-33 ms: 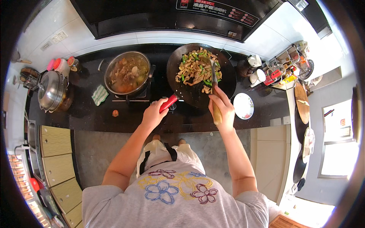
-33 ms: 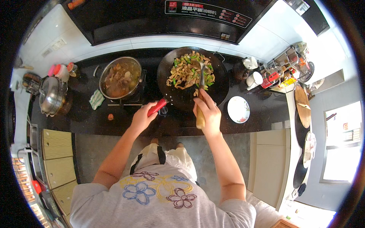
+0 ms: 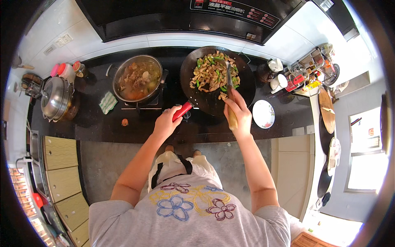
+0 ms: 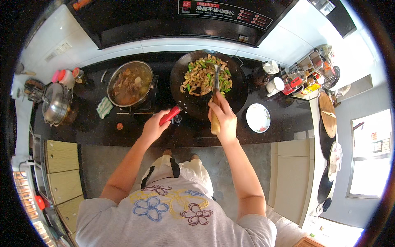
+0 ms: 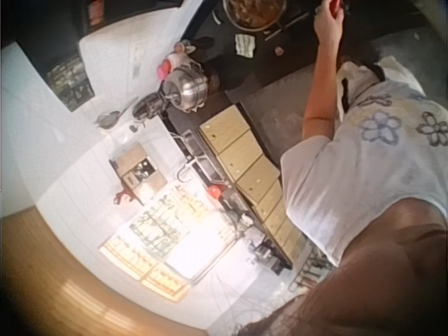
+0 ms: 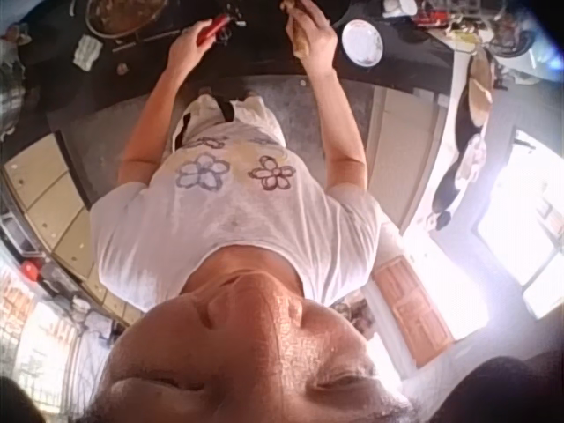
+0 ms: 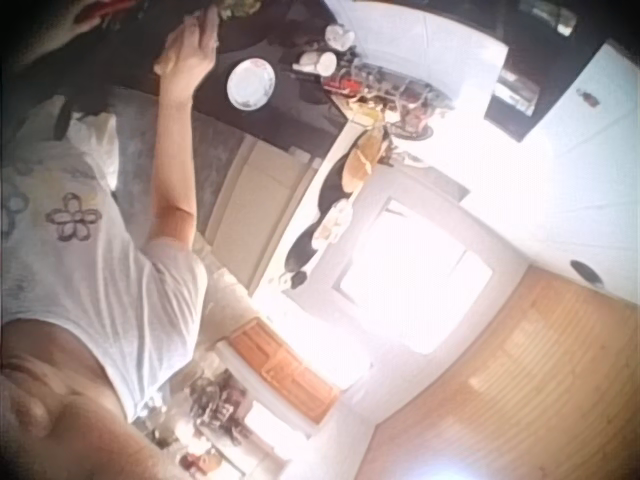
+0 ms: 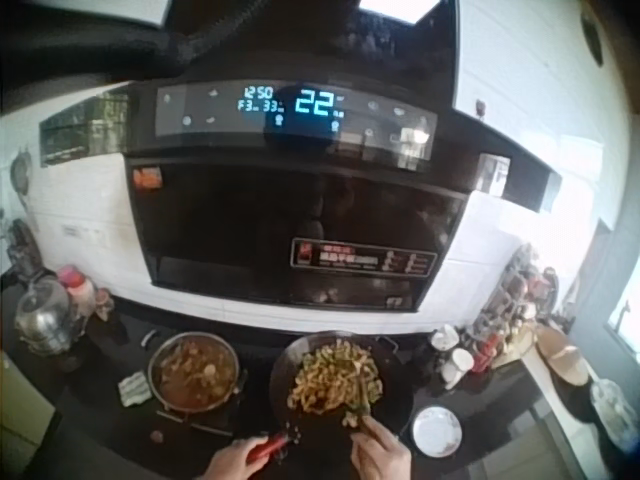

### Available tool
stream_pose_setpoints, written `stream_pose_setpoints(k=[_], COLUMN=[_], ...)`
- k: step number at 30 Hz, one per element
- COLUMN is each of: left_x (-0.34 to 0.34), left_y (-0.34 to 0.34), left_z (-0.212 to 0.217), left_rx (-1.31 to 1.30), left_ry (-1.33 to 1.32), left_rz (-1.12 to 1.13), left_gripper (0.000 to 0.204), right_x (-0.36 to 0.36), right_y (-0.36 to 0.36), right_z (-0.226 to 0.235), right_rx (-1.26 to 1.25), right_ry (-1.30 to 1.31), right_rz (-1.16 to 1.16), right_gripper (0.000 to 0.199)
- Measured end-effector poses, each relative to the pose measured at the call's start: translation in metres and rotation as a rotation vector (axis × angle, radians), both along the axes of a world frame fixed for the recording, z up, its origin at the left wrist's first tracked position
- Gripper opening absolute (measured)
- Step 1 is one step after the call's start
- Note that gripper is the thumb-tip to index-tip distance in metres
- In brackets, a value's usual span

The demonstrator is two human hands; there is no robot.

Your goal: The person washes a bowl, a knife, and a cutting board in the kitchen sink using a sponge and running water. They then wipe the countertop with a cloth. Finally, the person stirs a pot of soup and stir-fries vegetables and meat in a wok on the stove.

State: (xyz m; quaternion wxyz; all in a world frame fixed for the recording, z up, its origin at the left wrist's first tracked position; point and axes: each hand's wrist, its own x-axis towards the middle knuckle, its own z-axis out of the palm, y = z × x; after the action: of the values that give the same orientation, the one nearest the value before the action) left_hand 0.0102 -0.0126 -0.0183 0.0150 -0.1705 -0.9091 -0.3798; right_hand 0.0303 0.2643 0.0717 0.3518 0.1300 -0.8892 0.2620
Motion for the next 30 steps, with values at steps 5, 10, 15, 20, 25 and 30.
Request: stream_pose_setpoints(k=[5,10,15,20,25,30], left_x=[-0.003,-0.002,0.000,-0.002,-0.003,0.001], left_y=[0.005,0.001,0.000,0.004,0.004,-0.001], left_z=[0.001,0.000,0.002,0.000,0.001,0.000], left_rx=[0.005,0.015,-0.016,0.002,0.003,-0.009], left_ry=[0.002,0.001,-0.001,0.001,0.024,0.000], left_rz=[-0.006,0.003,0.018,-0.001,-0.006,0.014], left_gripper=[0.044,0.044,0.044,0.043,0.044,0.045], right_x=[0.005,0.050,0.071,0.038,0.013,-0.011], right_y=[-0.003,-0.014,-0.017,-0.005,0.016,0.058], right_z=[-0.033,0.017,0.076,0.021,0.039,0.091], right_rx=[0.097,0.135,0.125,0.108,-0.095,-0.192], right_ry=[-0.122,-0.224,-0.279,-0.237,-0.114,-0.144], right_rz=[0.068,0.135,0.163,0.150,0.034,-0.328], right_gripper=[0.032,0.037,0.034,0.033,0.023,0.008])
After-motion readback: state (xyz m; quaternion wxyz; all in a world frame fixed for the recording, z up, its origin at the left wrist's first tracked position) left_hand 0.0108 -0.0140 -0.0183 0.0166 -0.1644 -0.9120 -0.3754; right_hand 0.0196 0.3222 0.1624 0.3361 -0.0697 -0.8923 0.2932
